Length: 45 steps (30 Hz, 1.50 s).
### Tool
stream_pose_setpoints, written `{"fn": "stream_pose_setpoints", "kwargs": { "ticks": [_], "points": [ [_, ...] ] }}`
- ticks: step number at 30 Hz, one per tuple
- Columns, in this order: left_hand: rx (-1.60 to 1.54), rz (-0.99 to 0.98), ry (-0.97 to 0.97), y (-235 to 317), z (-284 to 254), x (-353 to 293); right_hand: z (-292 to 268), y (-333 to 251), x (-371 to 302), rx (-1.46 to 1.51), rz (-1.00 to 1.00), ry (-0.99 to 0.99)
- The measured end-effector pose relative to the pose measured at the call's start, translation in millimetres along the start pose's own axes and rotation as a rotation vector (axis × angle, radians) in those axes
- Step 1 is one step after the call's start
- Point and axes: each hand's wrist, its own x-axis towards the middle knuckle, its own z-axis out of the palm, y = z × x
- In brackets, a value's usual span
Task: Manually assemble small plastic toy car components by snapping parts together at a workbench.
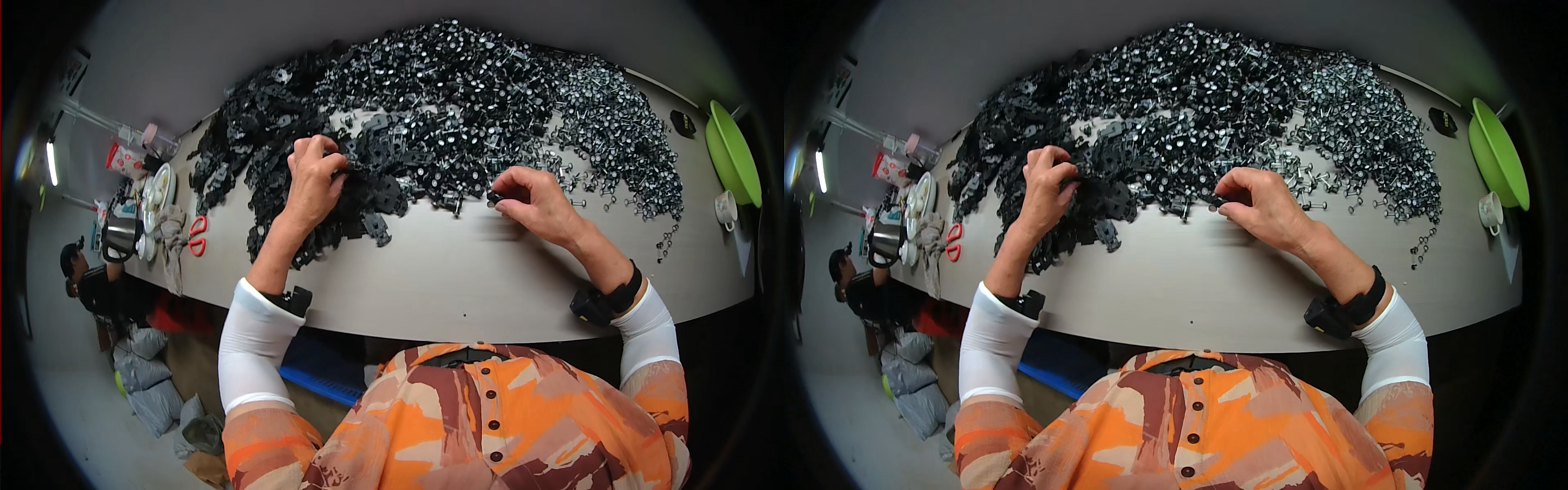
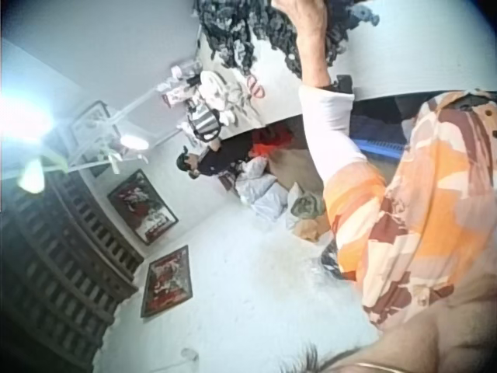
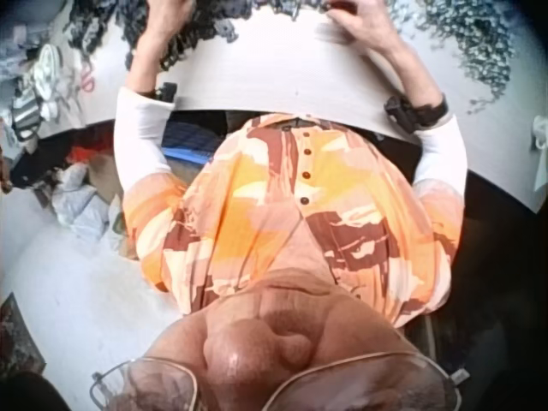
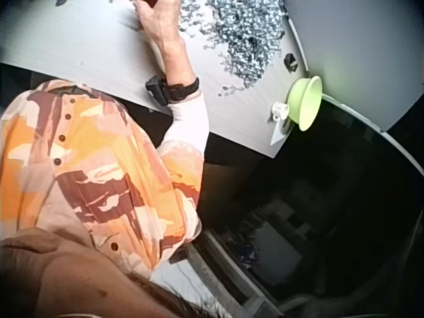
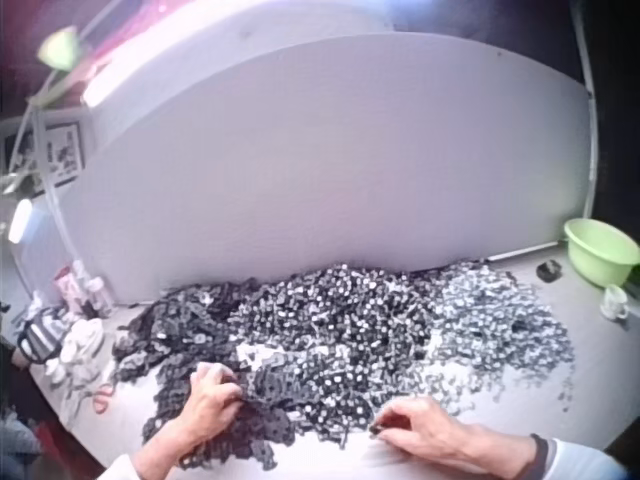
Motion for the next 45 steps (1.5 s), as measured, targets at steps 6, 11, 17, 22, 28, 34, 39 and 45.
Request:
{"fn": "stream_pose_setpoints", "kwargs": {
  "ticks": [6, 11, 17, 22, 28, 34, 39, 45],
  "points": [
    [-0.738, -0.271, 0.064, 13.7, 15.2, 17.4, -1.3, -11.8, 19.8, 0.363, 0.130, -0.023],
    [-1.666, -0.695, -0.195, 64.8, 21.1, 29.9, 4.3, -6.1, 32.6, 0.832, 0.272, -0.030],
    [-1.755, -0.720, -0.292, 78.2, 42.6, 31.1, 2.4, -4.8, 34.7, 0.849, 0.224, 0.027],
    [-1.683, -0.726, -0.308, 93.6, 45.9, 36.1, 4.9, -6.4, 34.6, 0.930, 0.279, -0.016],
    [-1.855, -0.693, -0.239, 101.2, 54.6, 40.0, 8.7, 7.8, 30.6, 1.053, 0.237, 0.028],
    [-2.076, -0.831, -0.323, 95.9, 62.8, 38.9, 15.6, 4.9, 32.6, 0.345, -0.337, 0.287],
    [-2.248, -0.803, -0.294, 97.2, 63.3, 38.5, 17.5, -5.3, 31.6, -0.343, -0.781, 0.186],
    [-2.182, -0.815, -0.162, 109.6, 61.7, 38.7, 24.3, -9.1, 32.9, -0.408, -0.803, 0.154]
  ]
}}
